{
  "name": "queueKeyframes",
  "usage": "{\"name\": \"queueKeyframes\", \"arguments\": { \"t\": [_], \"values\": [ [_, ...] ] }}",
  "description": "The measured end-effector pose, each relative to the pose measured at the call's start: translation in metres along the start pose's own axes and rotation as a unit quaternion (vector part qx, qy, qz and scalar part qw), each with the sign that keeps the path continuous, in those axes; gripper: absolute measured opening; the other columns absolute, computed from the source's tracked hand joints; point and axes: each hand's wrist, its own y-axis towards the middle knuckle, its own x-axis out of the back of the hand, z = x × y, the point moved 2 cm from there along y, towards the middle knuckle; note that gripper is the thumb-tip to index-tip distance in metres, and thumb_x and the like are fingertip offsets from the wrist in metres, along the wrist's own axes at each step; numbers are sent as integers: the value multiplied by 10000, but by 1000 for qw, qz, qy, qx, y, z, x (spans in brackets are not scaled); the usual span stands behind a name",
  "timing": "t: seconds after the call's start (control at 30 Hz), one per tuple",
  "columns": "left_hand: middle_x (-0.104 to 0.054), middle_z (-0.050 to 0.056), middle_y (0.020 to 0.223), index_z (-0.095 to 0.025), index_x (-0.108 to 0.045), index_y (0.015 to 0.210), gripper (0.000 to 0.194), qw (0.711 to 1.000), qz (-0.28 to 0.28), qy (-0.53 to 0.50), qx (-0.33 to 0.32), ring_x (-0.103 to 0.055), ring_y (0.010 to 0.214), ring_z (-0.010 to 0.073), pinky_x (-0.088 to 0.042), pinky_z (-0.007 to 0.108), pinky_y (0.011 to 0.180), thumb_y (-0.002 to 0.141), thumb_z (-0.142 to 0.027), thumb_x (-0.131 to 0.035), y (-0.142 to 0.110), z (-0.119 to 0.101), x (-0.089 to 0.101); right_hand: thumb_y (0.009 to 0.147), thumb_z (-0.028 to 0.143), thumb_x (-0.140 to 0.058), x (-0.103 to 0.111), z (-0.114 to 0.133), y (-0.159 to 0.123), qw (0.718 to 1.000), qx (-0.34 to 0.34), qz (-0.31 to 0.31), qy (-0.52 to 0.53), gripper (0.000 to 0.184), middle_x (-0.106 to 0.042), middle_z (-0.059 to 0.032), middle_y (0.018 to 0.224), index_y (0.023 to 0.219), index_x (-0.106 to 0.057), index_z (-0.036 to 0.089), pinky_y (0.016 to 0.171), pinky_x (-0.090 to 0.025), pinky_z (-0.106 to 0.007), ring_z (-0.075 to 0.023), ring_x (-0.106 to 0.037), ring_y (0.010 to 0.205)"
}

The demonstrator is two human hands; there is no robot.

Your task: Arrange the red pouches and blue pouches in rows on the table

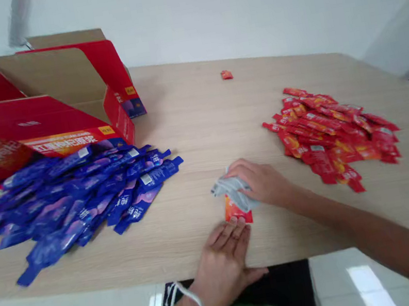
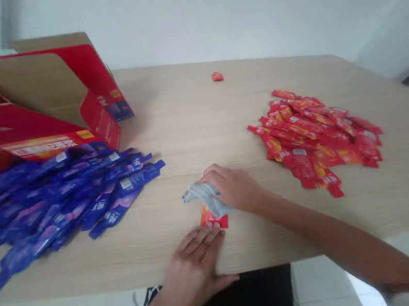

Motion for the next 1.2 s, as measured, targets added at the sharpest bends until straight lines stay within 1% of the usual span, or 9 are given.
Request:
{"name": "queueKeyframes", "arguments": {
  "t": [0.1,0.2,0.33,0.43,0.53,0.7,0.83,1.0,1.2],
  "values": [
    [-732,157,1257,-79,-633,1297,863,999,27,-3,21,-684,1188,324,-507,447,1102,702,-613,-957,-1,0,-3,983,188,-590,-30,22,-27,998,38,52,17,267,-687,-110,1209,1239,-668,185,836,-589,-306,-212,-683,1065],
    [-697,166,1329,-71,-597,1355,871,999,45,-1,14,-652,1247,329,-483,458,1136,760,-623,-915,-1,1,-2,981,231,-624,-41,14,-25,997,6,67,31,277,-678,-106,1229,1254,-651,185,849,-585,-316,-217,-675,1081],
    [-634,151,1435,-78,-532,1442,924,999,47,13,-5,-616,1303,322,-447,461,1175,796,-638,-882,1,2,1,1026,309,-593,-29,-27,12,995,-74,60,4,267,-661,-109,1264,1262,-625,188,840,-574,-320,-221,-673,1078],
    [-650,147,1413,-81,-550,1424,921,999,35,19,-8,-635,1276,321,-464,457,1158,785,-654,-882,1,3,1,1028,282,-582,-15,-38,24,994,-96,44,-26,250,-660,-111,1260,1253,-625,181,842,-569,-325,-230,-676,1079],
    [-647,147,1418,-80,-551,1423,925,999,33,18,-9,-634,1278,326,-475,462,1152,781,-658,-882,0,2,0,1008,228,-591,-13,-16,6,998,-63,21,-7,276,-659,-102,1270,1281,-622,198,901,-558,-318,-221,-660,1138],
    [-732,145,1263,-90,-637,1296,830,999,40,8,16,-685,1190,329,-531,459,1088,734,-625,-932,-1,2,-1,992,202,-596,-36,23,-30,997,36,62,33,283,-677,-100,1247,1271,-645,199,849,-568,-303,-213,-670,1107],
    [-656,159,1403,-67,-572,1395,890,999,29,24,-15,-646,1261,328,-501,468,1137,793,-645,-878,2,1,1,997,266,-634,-40,-8,-6,997,-34,57,30,286,-667,-93,1268,1274,-628,196,892,-568,-314,-213,-669,1119],
    [-651,141,1415,-78,-568,1404,919,999,36,28,-9,-644,1267,315,-518,459,1125,762,-646,-900,3,2,3,1013,259,-611,-15,-42,26,994,-95,33,-30,251,-667,-107,1263,1251,-632,184,828,-568,-306,-223,-685,1070],
    [-695,157,1340,-75,-608,1352,850,1000,25,15,-6,-662,1233,335,-519,472,1120,784,-642,-885,2,2,0,997,202,-595,-15,14,-17,1000,3,7,19,291,-675,-97,1259,1285,-639,211,869,-563,-295,-208,-667,1117]
  ]
}}
